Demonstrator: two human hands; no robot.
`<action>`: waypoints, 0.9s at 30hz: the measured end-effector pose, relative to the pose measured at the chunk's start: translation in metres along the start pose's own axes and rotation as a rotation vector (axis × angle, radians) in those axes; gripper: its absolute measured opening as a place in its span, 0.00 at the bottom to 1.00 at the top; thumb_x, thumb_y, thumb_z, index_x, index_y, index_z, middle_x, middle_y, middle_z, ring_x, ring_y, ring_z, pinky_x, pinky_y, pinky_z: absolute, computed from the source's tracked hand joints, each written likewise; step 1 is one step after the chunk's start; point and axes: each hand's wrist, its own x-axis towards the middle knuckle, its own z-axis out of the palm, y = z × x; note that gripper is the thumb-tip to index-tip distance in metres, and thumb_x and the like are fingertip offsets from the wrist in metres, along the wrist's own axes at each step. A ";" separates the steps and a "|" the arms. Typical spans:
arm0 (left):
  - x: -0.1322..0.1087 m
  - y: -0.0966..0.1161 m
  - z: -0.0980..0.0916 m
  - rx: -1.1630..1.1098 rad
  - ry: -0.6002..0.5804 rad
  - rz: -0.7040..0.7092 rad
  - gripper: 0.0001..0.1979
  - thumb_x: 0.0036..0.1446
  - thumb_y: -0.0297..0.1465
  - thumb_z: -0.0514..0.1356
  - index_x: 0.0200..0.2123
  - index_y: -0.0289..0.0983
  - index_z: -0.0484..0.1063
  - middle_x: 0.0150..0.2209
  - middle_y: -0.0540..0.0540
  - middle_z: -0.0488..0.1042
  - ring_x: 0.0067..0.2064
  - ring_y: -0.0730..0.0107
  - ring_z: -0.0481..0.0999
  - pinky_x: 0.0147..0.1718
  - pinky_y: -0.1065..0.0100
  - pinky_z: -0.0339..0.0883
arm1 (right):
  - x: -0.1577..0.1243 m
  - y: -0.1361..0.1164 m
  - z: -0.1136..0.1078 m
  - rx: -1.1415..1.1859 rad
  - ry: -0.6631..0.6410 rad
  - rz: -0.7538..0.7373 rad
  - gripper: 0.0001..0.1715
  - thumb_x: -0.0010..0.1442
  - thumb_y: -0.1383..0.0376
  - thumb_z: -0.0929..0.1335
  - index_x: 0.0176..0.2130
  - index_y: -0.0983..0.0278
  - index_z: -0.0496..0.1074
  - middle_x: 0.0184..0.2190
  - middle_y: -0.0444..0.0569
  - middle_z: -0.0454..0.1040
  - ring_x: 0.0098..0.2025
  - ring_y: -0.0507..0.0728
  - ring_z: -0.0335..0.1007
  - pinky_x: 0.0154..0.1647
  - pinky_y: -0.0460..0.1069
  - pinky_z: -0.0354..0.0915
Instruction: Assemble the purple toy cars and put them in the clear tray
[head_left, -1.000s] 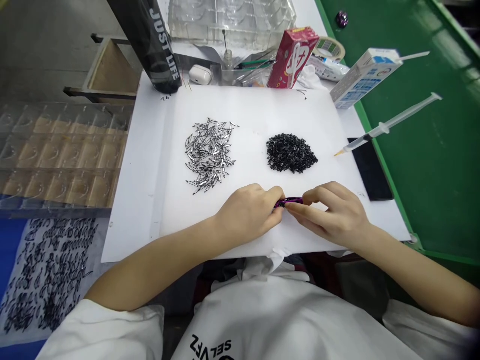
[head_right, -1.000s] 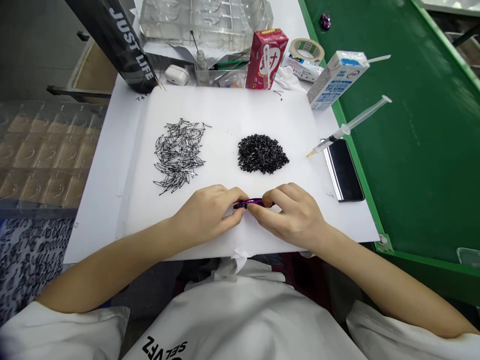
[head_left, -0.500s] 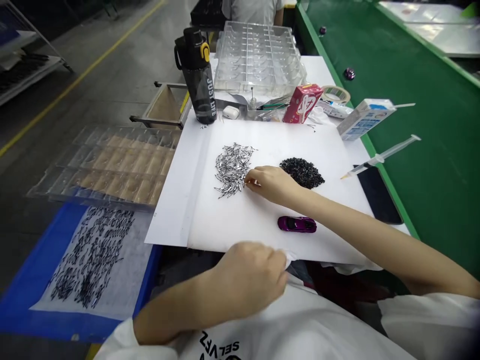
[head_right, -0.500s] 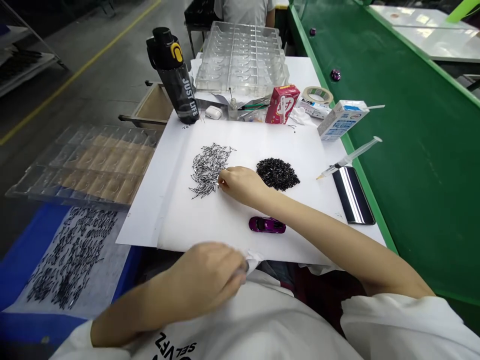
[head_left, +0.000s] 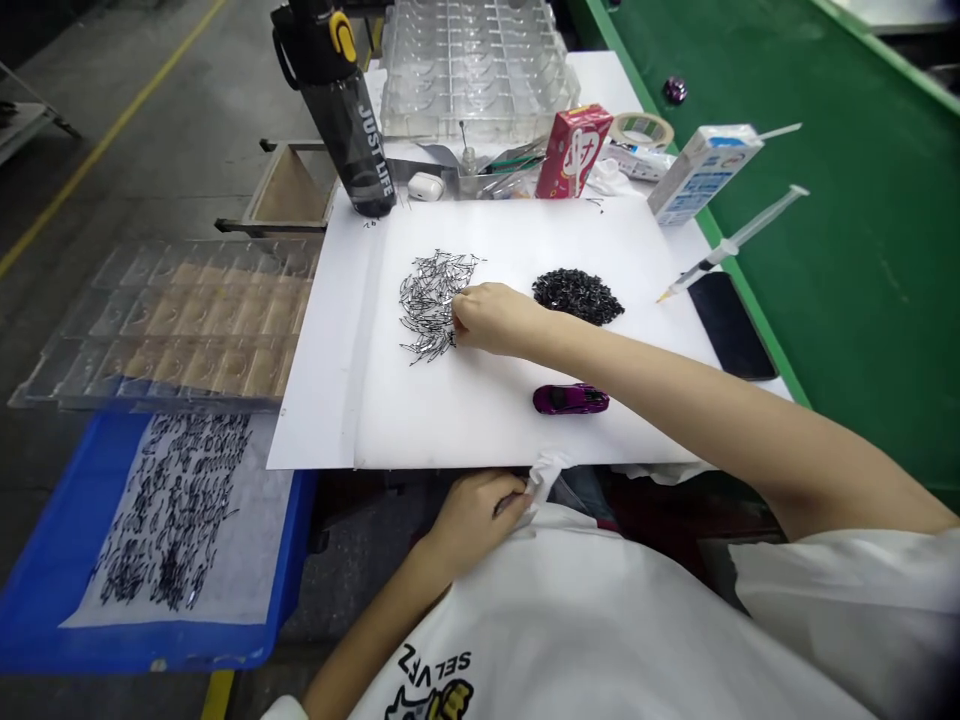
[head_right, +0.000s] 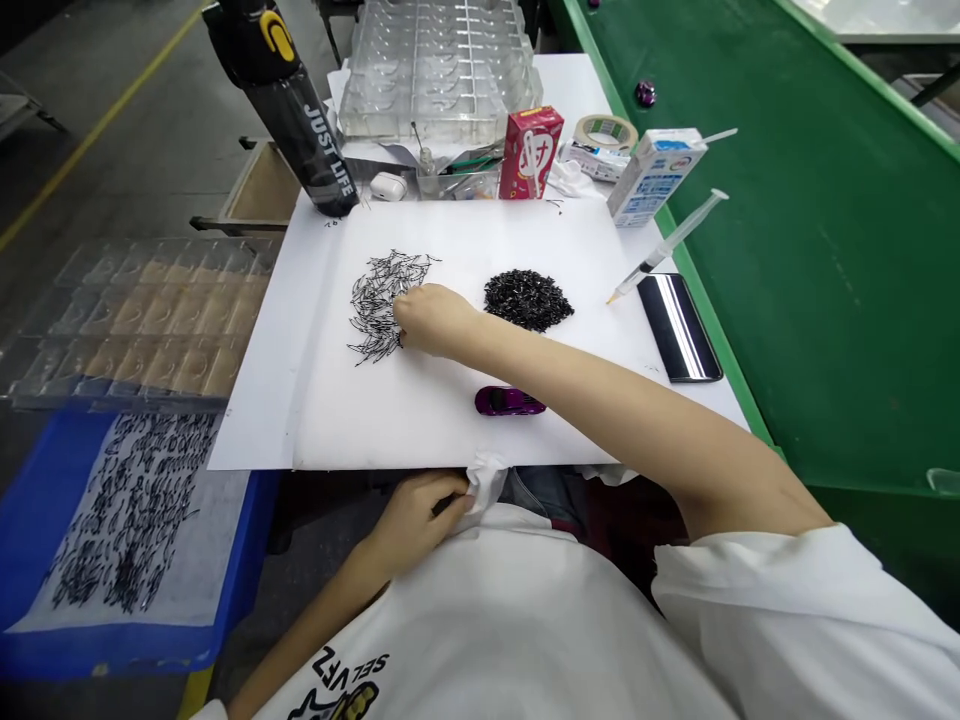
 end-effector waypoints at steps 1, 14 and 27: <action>-0.003 -0.001 -0.002 -0.051 0.006 0.031 0.11 0.59 0.33 0.51 0.34 0.37 0.72 0.37 0.46 0.75 0.40 0.66 0.72 0.41 0.67 0.63 | 0.000 0.002 0.000 0.006 -0.004 -0.014 0.07 0.51 0.72 0.63 0.31 0.69 0.70 0.30 0.54 0.72 0.33 0.56 0.66 0.30 0.48 0.56; -0.017 -0.024 0.004 -0.806 0.060 -0.188 0.19 0.49 0.47 0.48 0.20 0.37 0.55 0.19 0.52 0.56 0.23 0.74 0.57 0.25 0.69 0.57 | -0.114 -0.017 -0.038 0.644 0.276 -0.021 0.06 0.54 0.73 0.64 0.34 0.66 0.69 0.26 0.43 0.71 0.28 0.49 0.66 0.30 0.44 0.61; 0.016 0.013 0.009 -1.005 -0.393 -0.345 0.17 0.37 0.39 0.67 0.28 0.33 0.74 0.26 0.47 0.73 0.29 0.69 0.70 0.31 0.70 0.62 | -0.218 -0.052 0.062 1.028 0.272 0.421 0.05 0.57 0.67 0.65 0.32 0.62 0.72 0.27 0.45 0.69 0.27 0.50 0.66 0.24 0.45 0.64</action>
